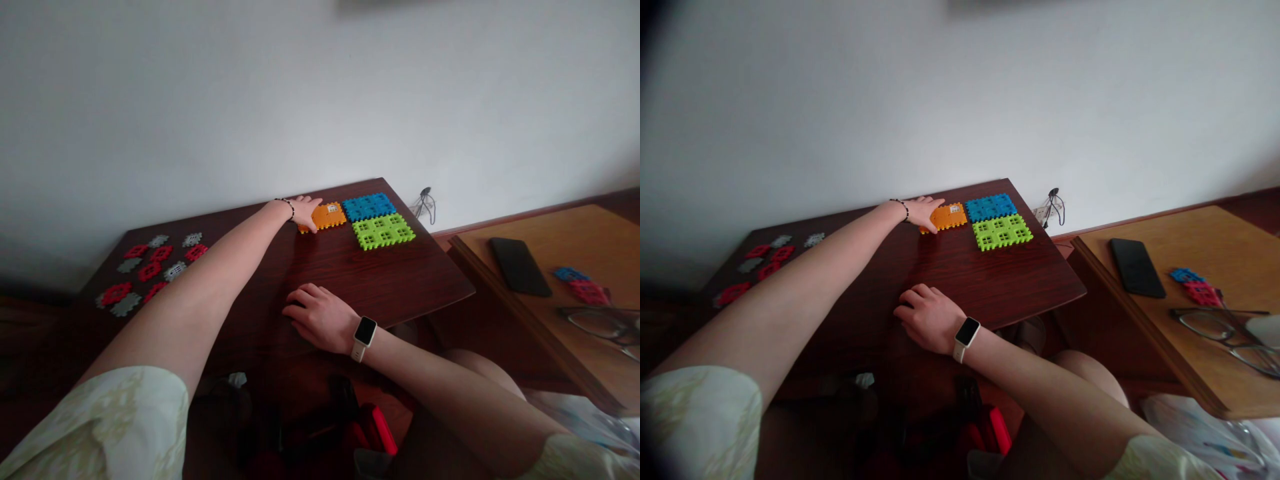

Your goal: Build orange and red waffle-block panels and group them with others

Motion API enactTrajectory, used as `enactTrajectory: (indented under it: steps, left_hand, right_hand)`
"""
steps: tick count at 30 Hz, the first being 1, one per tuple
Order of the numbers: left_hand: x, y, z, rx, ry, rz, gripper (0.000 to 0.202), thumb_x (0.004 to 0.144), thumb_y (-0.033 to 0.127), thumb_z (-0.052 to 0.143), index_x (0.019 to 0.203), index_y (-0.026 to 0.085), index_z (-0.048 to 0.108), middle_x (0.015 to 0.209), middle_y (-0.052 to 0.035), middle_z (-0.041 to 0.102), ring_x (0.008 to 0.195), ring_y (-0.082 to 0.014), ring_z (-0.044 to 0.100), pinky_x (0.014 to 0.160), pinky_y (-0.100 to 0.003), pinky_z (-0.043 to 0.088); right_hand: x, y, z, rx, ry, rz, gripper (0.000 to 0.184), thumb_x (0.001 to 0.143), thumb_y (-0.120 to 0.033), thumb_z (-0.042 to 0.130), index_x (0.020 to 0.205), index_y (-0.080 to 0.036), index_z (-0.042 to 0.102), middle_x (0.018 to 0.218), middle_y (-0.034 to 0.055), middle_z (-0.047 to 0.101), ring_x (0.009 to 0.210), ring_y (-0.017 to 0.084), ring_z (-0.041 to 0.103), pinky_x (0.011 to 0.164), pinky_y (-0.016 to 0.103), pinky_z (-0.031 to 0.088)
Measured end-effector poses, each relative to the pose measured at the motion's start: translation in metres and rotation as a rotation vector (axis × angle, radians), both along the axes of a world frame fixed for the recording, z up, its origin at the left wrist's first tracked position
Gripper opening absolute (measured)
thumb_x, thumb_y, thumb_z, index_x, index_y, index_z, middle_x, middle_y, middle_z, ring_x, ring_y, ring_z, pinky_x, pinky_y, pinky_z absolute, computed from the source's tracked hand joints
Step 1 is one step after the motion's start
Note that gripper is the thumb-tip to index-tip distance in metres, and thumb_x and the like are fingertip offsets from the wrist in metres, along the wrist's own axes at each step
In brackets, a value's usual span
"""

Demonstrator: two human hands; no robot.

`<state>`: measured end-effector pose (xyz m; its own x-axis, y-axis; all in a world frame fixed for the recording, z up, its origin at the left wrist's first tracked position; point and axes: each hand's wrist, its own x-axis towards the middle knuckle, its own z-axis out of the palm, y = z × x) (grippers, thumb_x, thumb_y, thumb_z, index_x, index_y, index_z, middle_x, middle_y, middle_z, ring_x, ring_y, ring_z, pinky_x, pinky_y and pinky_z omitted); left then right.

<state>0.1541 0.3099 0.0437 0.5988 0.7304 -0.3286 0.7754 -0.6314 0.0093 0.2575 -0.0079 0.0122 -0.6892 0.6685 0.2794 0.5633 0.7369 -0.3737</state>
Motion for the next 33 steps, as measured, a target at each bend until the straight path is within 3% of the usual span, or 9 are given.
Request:
enactTrajectory:
  steps: [13,19,25,33]
  left_hand:
    - [0.001,0.000,-0.001,0.027,-0.014,-0.018,0.138,0.060,0.069,0.081,0.176,0.027,0.017,0.178,-0.0164,0.031,0.162,-0.0474,0.028,0.130,-0.057,0.030]
    - [0.000,-0.006,0.001,0.052,0.002,-0.047,0.130,0.068,0.062,0.076,0.175,0.016,0.019,0.174,-0.0212,0.034,0.159,-0.0440,0.032,0.130,-0.053,0.029]
    - [0.000,-0.007,-0.001,0.069,-0.012,-0.054,0.125,0.069,0.062,0.075,0.174,0.018,0.024,0.171,-0.0198,0.041,0.154,-0.0422,0.040,0.127,-0.053,0.034]
    - [-0.003,-0.003,-0.003,0.023,-0.040,-0.054,0.133,0.067,0.068,0.075,0.176,0.016,0.019,0.176,-0.0204,0.032,0.160,-0.0433,0.032,0.130,-0.054,0.029]
  right_hand:
    - [-0.001,0.001,-0.001,0.015,-0.005,-0.005,0.023,0.108,-0.025,0.059,0.126,-0.020,0.072,0.136,0.0121,0.067,0.126,0.029,0.056,0.104,0.046,0.054]
    - [-0.001,0.001,0.001,0.009,-0.017,-0.007,0.023,0.107,-0.024,0.060,0.126,-0.020,0.072,0.135,0.0120,0.068,0.126,0.029,0.056,0.104,0.046,0.054]
    - [-0.001,0.001,0.000,0.019,-0.024,-0.016,0.022,0.107,-0.025,0.060,0.126,-0.021,0.072,0.135,0.0112,0.068,0.126,0.029,0.057,0.102,0.045,0.054]
    - [-0.001,0.001,-0.001,0.020,-0.021,-0.012,0.023,0.108,-0.025,0.060,0.127,-0.020,0.072,0.137,0.0111,0.068,0.126,0.030,0.057,0.102,0.046,0.054]
